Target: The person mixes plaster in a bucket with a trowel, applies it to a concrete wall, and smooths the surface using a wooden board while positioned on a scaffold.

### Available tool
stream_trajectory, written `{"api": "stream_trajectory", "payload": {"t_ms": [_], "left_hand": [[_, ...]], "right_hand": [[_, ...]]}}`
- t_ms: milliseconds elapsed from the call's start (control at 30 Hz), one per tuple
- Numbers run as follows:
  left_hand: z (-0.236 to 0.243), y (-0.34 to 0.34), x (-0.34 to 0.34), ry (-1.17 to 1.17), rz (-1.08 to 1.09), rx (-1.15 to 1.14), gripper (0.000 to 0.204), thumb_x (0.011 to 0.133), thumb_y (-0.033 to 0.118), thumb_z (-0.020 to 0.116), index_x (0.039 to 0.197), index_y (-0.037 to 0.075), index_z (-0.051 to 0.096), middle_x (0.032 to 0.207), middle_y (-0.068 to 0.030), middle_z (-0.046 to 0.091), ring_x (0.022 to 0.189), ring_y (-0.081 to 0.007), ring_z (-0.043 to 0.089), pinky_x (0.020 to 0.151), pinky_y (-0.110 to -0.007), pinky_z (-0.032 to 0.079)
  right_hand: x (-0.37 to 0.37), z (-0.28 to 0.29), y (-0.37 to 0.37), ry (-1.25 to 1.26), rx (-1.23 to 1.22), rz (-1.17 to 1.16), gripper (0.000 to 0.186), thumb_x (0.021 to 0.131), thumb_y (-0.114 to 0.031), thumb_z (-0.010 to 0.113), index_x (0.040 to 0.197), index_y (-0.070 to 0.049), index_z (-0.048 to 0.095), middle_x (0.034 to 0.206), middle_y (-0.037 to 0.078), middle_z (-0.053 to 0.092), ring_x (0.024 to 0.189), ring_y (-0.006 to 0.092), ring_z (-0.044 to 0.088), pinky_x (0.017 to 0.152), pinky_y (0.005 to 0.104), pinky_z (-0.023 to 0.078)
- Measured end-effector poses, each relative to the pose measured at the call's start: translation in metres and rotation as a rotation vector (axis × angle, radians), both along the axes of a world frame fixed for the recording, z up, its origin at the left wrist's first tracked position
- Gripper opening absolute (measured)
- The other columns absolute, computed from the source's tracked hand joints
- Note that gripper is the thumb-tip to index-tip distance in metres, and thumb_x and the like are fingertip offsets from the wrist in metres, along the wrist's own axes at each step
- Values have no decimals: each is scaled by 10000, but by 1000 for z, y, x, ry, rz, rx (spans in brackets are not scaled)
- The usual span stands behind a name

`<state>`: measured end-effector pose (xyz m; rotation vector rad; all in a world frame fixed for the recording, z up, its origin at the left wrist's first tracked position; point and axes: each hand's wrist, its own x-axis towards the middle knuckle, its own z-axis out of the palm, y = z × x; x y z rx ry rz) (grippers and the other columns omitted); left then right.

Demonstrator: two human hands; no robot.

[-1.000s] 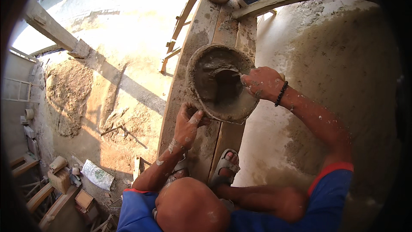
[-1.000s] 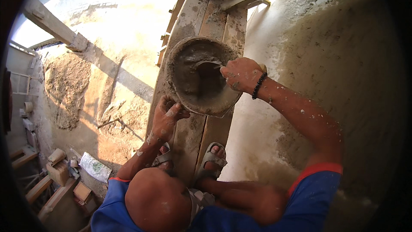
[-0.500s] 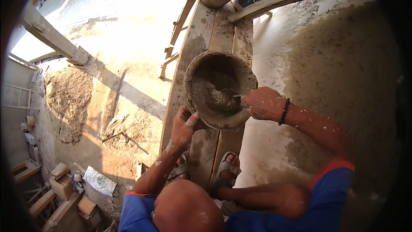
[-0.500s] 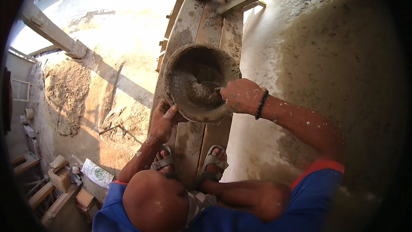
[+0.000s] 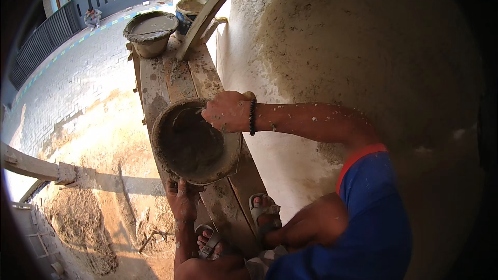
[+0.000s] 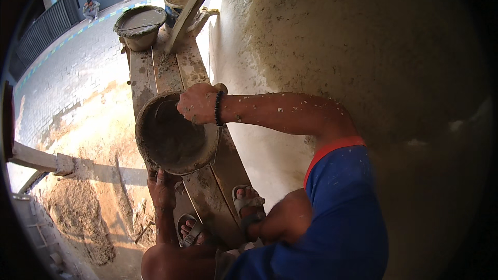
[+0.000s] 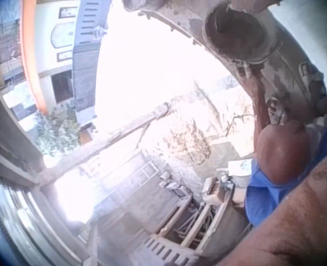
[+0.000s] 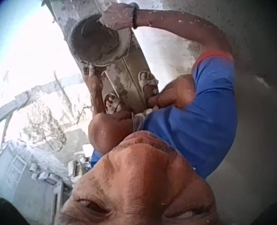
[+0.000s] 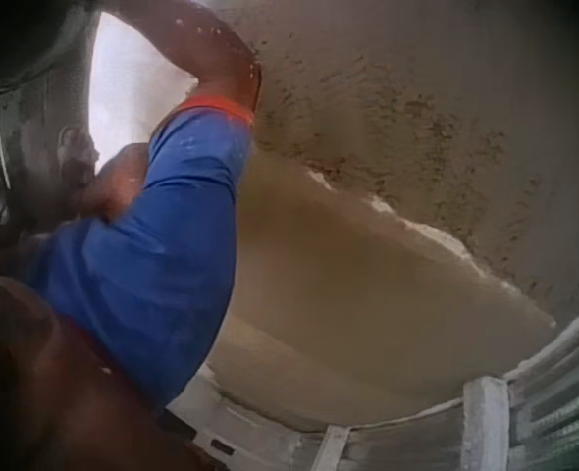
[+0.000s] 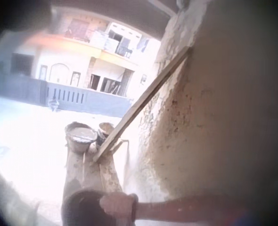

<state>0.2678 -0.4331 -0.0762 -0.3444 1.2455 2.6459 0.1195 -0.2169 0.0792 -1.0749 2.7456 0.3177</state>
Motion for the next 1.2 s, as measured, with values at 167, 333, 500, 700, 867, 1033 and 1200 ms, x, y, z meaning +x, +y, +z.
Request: {"api": "stream_trajectory", "payload": {"t_ms": [167, 333, 500, 700, 867, 1033, 1200], "left_hand": [[2, 9, 5, 1, -93, 44, 426, 972, 192, 529, 1353, 66, 386, 1270, -160, 547, 1058, -287, 612, 807, -423, 561], [-7, -7, 10, 47, -46, 35, 435, 981, 208, 511, 1368, 69, 369, 1326, -172, 502, 1115, -311, 572, 844, -442, 541], [-2, -4, 10, 33, -79, 32, 454, 976, 233, 526, 1372, 75, 370, 1329, -172, 497, 1115, -307, 569, 830, -423, 537], [-6, 3, 8, 25, -49, 8, 447, 968, 242, 542, 1355, 79, 390, 1270, -156, 546, 1048, -278, 604, 764, -377, 547], [3, 2, 3, 38, -3, 6, 395, 948, 244, 573, 1264, 65, 421, 1102, -143, 608, 888, -240, 647, 675, -353, 561], [5, 5, -4, -61, -1, 22, 215, 936, 173, 590, 1066, 51, 468, 775, -86, 639, 622, -206, 652, 574, -316, 551], [10, 1, 0, -100, 13, 29, 189, 943, 143, 579, 1063, 38, 479, 842, -101, 647, 632, -197, 652, 593, -327, 571]], "right_hand": [[22, -95, 18, -30, 84, -20, 157, 735, -145, 595, 768, -39, 706, 753, 171, 684, 719, 320, 689, 607, 439, 551], [39, -35, -8, -173, 101, 58, 122, 705, -151, 621, 742, -77, 710, 720, 149, 684, 701, 312, 688, 600, 425, 552], [59, -6, 6, -258, -193, 111, 83, 657, -159, 636, 680, -104, 694, 724, 145, 681, 710, 317, 683, 575, 425, 545], [22, -72, 10, -12, 43, 77, 119, 625, -214, 671, 690, -147, 744, 698, 80, 702, 671, 262, 690, 488, 469, 529], [-1, -25, 8, 98, -47, -76, 104, 668, -149, 640, 679, -61, 694, 683, 161, 666, 638, 316, 671, 571, 424, 546], [28, -61, 5, -186, 116, 5, 124, 725, -143, 610, 726, -45, 687, 748, 173, 674, 704, 324, 679, 633, 434, 548], [39, 3, -1, -281, 34, 18, 103, 708, -154, 623, 710, -75, 689, 729, 180, 663, 714, 331, 676, 632, 435, 544]]}}
